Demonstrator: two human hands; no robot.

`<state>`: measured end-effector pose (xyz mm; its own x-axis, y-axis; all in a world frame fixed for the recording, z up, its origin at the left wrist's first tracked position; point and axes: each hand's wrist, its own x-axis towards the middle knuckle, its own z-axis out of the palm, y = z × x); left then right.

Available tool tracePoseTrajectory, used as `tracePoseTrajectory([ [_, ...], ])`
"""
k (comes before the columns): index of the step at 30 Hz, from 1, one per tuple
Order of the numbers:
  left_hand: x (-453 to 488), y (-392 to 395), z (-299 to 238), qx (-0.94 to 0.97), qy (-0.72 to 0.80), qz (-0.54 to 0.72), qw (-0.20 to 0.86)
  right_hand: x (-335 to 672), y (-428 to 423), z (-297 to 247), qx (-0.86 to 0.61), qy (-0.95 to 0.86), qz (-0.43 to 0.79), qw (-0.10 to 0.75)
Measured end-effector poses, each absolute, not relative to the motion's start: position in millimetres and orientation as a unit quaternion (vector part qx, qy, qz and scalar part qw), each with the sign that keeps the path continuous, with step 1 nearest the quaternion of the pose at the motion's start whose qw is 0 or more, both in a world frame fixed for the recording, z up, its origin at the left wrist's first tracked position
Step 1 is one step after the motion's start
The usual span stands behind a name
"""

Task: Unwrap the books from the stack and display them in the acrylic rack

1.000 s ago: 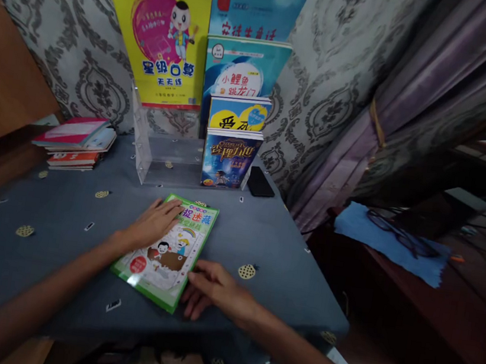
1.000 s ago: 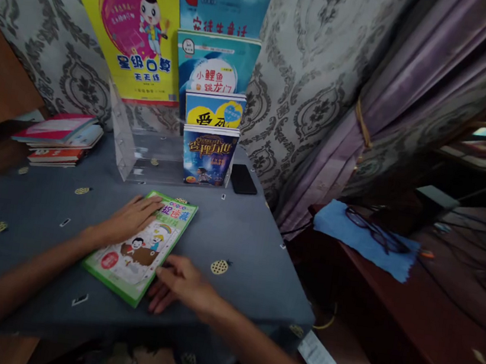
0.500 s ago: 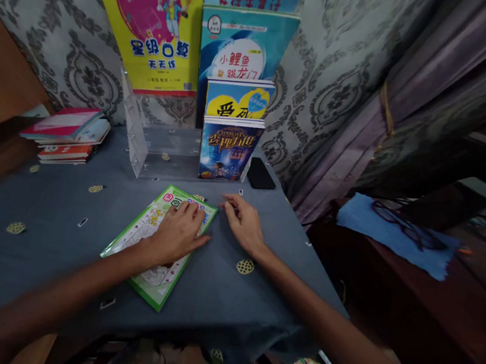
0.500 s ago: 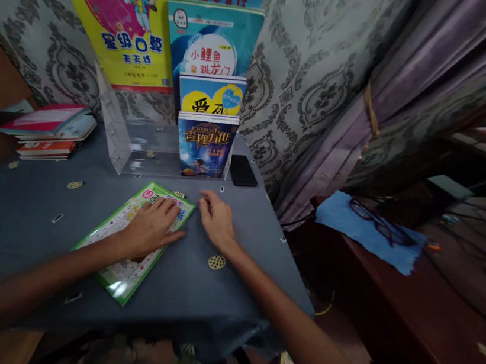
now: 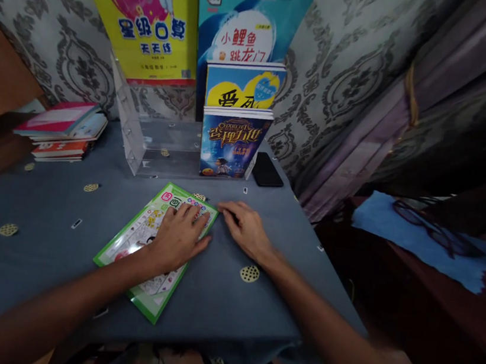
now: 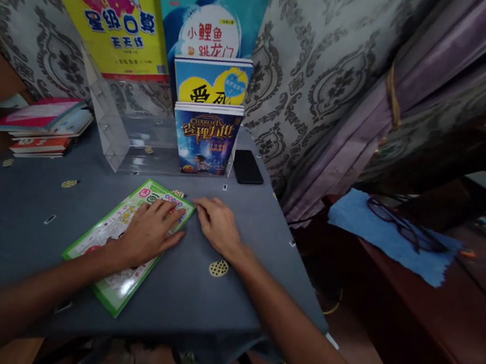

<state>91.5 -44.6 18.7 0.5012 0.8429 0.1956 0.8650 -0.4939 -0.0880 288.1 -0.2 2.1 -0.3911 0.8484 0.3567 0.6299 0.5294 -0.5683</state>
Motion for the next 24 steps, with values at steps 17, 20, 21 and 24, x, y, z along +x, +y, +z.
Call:
tracePoseTrajectory([
  [17,73.9,-35.6,45.4,-0.915,-0.401,0.033,0.036,293.8,-2.3,-0.8,-0.428,-0.735,0.358,0.385],
  [20,54.1,-31.5,44.8,-0.940,-0.338,0.023,0.028,290.9,-4.9,1.2,-0.416,-0.737,0.382,0.371],
  [21,51.8,-31.8,44.4,-0.942,-0.333,0.021,0.031,290.0,-5.5,1.7,-0.413,-0.739,0.385,0.367],
  [24,60.4,-36.1,42.1,-0.928,-0.367,0.032,0.062,288.8,-6.6,2.9,-0.406,-0.745,0.384,0.364],
])
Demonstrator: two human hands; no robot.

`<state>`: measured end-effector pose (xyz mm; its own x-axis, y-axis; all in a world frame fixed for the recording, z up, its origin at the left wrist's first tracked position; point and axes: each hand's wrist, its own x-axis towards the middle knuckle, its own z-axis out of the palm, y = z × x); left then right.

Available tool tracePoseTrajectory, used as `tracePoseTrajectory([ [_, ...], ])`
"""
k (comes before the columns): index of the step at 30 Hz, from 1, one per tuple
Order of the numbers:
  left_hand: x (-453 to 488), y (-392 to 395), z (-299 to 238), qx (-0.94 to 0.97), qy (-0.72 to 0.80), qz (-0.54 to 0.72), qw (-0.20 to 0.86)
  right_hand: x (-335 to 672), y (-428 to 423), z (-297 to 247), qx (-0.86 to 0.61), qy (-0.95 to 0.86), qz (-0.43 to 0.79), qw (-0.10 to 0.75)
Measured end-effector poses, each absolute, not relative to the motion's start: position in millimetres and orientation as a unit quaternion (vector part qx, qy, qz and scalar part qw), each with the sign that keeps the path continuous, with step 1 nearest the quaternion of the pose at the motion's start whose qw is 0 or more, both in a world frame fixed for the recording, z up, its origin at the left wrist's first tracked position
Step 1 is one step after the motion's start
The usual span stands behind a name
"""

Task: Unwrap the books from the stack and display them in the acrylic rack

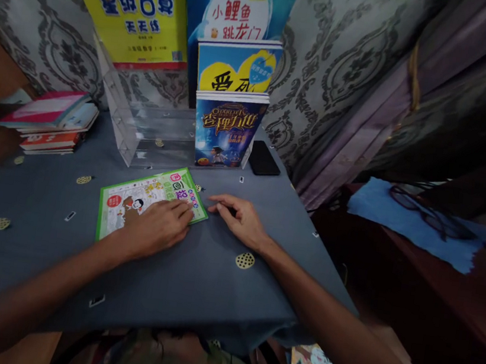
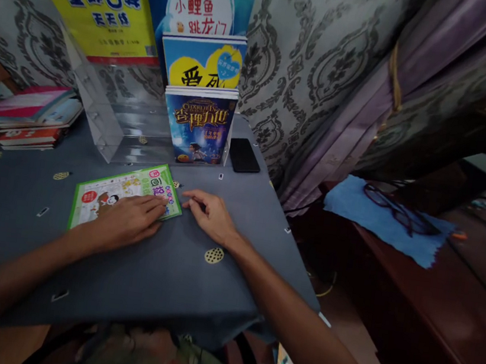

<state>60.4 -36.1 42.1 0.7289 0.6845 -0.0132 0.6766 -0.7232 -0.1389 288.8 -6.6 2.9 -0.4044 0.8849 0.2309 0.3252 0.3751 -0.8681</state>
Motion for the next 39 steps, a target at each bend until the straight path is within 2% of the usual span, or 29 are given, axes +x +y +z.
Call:
tracePoseTrajectory([
  [8,81.9,-36.0,31.5,-0.908,-0.404,-0.016,0.106,289.8,-6.3,2.2,-0.412,-0.745,0.378,0.364],
  [22,69.7,-28.6,24.1,-0.899,-0.408,-0.158,0.026,288.3,-7.3,2.2,-0.406,-0.748,0.374,0.368],
  [29,69.9,-28.4,25.7,-0.899,-0.410,-0.153,0.017,288.1,-8.9,4.3,-0.407,-0.747,0.377,0.365],
  [39,71.6,-30.6,25.8,-0.894,-0.430,-0.129,0.005,287.3,-10.8,6.4,-0.359,-0.758,0.364,0.405],
])
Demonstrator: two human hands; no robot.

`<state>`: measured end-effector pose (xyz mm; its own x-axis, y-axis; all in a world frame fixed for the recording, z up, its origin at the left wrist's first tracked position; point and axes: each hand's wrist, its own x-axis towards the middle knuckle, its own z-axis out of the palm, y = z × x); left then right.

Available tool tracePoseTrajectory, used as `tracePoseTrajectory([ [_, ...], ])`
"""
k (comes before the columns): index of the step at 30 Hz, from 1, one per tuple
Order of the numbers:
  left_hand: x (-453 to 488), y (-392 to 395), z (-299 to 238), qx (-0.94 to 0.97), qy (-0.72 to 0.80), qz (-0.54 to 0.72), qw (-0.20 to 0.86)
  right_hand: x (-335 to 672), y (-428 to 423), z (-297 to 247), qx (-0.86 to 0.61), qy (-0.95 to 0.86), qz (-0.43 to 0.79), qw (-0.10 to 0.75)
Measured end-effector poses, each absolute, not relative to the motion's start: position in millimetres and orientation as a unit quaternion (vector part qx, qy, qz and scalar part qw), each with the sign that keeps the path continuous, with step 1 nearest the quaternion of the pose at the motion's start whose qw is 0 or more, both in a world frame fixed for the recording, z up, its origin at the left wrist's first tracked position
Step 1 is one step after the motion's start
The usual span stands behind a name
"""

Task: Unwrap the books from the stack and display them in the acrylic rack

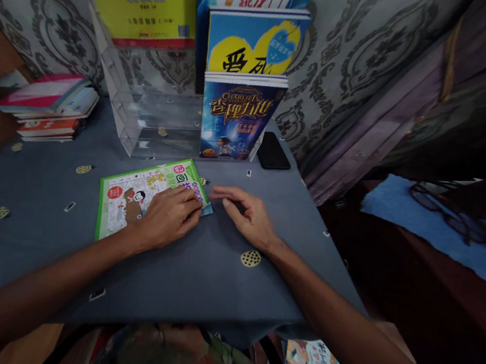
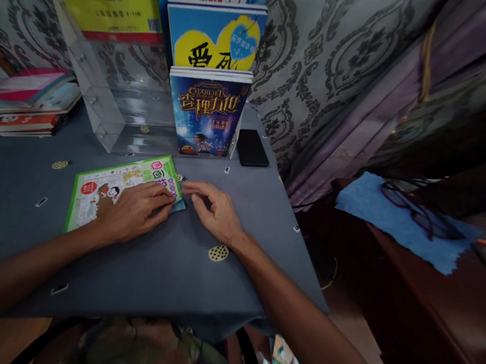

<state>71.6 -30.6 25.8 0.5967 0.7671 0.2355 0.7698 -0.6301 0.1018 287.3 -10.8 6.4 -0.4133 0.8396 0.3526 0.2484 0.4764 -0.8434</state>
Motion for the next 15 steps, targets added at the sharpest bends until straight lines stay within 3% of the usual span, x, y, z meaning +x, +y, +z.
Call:
tracePoseTrajectory([
  [7,71.1,-33.2,25.8,-0.898,-0.424,-0.117,0.005,285.7,-13.5,2.8,-0.348,-0.837,0.267,0.327],
  [15,37.7,-9.8,41.6,-0.890,-0.450,-0.068,-0.030,282.7,-19.8,-0.1,-0.305,-0.889,0.121,0.318],
])
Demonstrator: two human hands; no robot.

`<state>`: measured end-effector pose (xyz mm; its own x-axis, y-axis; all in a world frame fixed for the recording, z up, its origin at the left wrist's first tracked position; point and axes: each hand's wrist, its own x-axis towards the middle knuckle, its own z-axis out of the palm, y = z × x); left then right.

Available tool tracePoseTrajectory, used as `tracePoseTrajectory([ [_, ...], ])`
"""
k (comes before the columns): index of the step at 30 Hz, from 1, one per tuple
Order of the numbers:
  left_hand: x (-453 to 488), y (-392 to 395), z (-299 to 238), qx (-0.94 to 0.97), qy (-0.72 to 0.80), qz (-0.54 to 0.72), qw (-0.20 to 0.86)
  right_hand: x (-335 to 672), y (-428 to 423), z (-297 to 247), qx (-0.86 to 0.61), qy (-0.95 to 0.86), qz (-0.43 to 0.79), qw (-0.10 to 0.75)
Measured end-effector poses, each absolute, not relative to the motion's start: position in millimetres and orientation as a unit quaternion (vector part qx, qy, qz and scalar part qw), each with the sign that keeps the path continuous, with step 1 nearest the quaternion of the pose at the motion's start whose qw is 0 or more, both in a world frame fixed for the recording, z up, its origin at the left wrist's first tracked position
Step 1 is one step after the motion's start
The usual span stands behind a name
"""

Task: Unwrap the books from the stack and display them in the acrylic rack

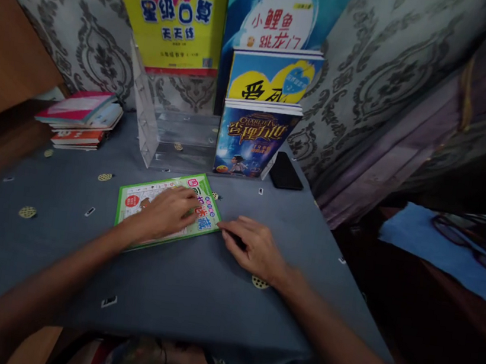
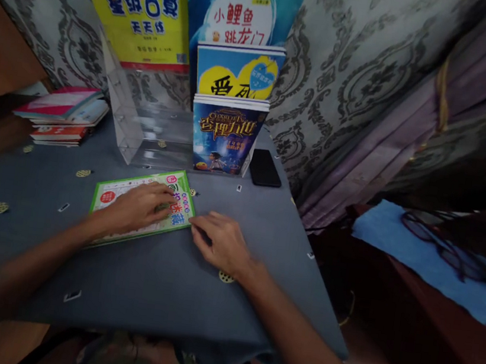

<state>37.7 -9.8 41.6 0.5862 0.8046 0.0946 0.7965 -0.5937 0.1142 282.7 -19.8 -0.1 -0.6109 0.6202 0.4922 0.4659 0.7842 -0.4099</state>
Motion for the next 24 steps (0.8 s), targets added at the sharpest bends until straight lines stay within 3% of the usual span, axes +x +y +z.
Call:
tracePoseTrajectory([
  [7,-18.4,-0.7,57.1,0.820,0.572,-0.025,0.012,274.2,-37.8,6.6,-0.362,-0.908,-0.003,0.212],
  [15,0.0,-24.8,68.5,0.773,0.626,-0.101,-0.023,255.3,1.9,29.3,-0.453,-0.883,-0.003,0.120],
  [24,17.3,-18.3,49.2,0.759,0.649,-0.039,-0.046,230.2,57.2,22.4,-0.438,-0.888,-0.001,0.142],
])
